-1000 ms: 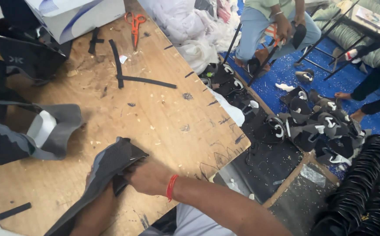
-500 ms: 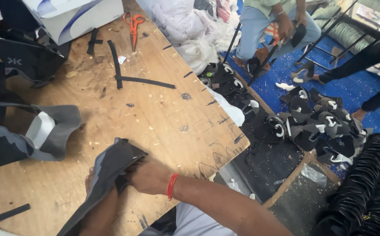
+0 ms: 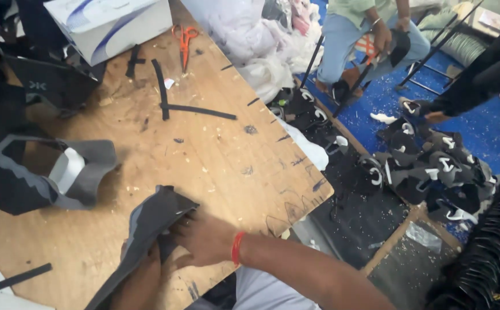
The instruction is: The person inserts a white foam insert into a black shoe upper and repeatedly presses and adjusts the edges to fit the insert inside. The person handles multiple shoe uppers one at a time, turning them over and smoothing the seams while working at a wooden table.
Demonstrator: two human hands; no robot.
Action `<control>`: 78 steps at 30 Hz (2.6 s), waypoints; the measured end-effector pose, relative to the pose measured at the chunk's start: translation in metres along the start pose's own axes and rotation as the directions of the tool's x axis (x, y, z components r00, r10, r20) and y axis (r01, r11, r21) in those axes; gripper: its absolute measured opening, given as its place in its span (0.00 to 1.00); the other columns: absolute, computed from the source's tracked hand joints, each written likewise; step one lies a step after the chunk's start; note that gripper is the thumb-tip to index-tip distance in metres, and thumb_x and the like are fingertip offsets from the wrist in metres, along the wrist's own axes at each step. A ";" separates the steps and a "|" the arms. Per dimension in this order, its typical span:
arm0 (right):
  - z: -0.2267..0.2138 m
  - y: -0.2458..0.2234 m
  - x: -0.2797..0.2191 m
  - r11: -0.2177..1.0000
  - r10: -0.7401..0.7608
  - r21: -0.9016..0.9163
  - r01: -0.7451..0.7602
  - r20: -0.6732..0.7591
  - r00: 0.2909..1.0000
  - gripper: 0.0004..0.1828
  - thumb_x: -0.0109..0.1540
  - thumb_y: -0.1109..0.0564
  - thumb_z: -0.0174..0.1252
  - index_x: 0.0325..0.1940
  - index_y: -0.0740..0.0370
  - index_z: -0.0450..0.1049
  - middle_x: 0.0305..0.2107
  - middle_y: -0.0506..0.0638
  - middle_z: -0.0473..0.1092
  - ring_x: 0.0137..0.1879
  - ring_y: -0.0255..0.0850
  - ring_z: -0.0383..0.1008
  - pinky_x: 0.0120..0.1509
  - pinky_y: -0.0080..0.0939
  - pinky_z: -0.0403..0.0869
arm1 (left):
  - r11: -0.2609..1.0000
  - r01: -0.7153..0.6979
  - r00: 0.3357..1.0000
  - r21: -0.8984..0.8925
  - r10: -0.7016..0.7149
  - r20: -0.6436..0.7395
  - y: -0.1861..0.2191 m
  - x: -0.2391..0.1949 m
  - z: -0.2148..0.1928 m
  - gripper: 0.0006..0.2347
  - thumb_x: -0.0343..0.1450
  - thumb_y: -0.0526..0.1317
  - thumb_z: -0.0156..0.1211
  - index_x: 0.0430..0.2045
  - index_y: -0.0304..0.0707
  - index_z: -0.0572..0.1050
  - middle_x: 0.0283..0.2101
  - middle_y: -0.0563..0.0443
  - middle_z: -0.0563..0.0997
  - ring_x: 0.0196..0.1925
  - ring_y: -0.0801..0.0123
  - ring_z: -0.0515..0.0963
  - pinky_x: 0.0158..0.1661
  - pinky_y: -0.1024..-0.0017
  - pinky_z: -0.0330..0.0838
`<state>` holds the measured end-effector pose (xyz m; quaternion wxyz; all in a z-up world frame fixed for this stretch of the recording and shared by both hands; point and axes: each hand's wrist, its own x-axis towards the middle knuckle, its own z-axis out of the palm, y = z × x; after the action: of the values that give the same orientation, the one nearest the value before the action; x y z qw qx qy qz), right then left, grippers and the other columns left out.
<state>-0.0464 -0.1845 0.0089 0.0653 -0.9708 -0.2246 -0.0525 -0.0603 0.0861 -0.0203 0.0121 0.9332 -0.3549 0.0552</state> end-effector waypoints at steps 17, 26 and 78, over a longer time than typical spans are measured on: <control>0.022 -0.016 0.004 1.000 0.011 0.013 -0.011 -0.031 0.999 0.52 0.65 0.23 0.36 0.76 0.68 0.57 0.71 0.61 0.59 0.80 0.52 0.52 0.84 0.52 0.47 | 0.985 0.031 0.958 -0.167 0.018 0.288 -0.030 0.101 0.035 0.45 0.57 0.39 0.69 0.70 0.29 0.48 0.71 0.31 0.56 0.71 0.42 0.60 0.67 0.52 0.58; 0.007 -0.020 0.007 0.998 0.060 0.020 -0.059 -0.084 0.995 0.51 0.64 0.23 0.36 0.74 0.67 0.60 0.69 0.60 0.63 0.80 0.52 0.55 0.86 0.52 0.48 | 0.976 0.095 0.944 -0.198 -0.025 0.329 -0.034 0.110 0.036 0.48 0.57 0.53 0.72 0.70 0.33 0.51 0.70 0.30 0.59 0.70 0.39 0.62 0.65 0.54 0.63; -0.032 -0.049 0.016 0.850 0.298 0.526 -0.037 -0.422 0.856 0.14 0.69 0.53 0.55 0.58 0.58 0.74 0.57 0.56 0.72 0.70 0.50 0.68 0.76 0.52 0.67 | 0.958 -0.156 0.931 -0.240 0.062 -0.360 0.046 0.067 0.014 0.23 0.69 0.45 0.54 0.48 0.16 0.73 0.51 0.24 0.78 0.57 0.35 0.76 0.63 0.50 0.66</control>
<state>-0.0561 -0.1388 0.0480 0.3734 -0.8910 -0.1180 -0.2298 -0.0399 0.0071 -0.0272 0.1961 0.8772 -0.4030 0.1724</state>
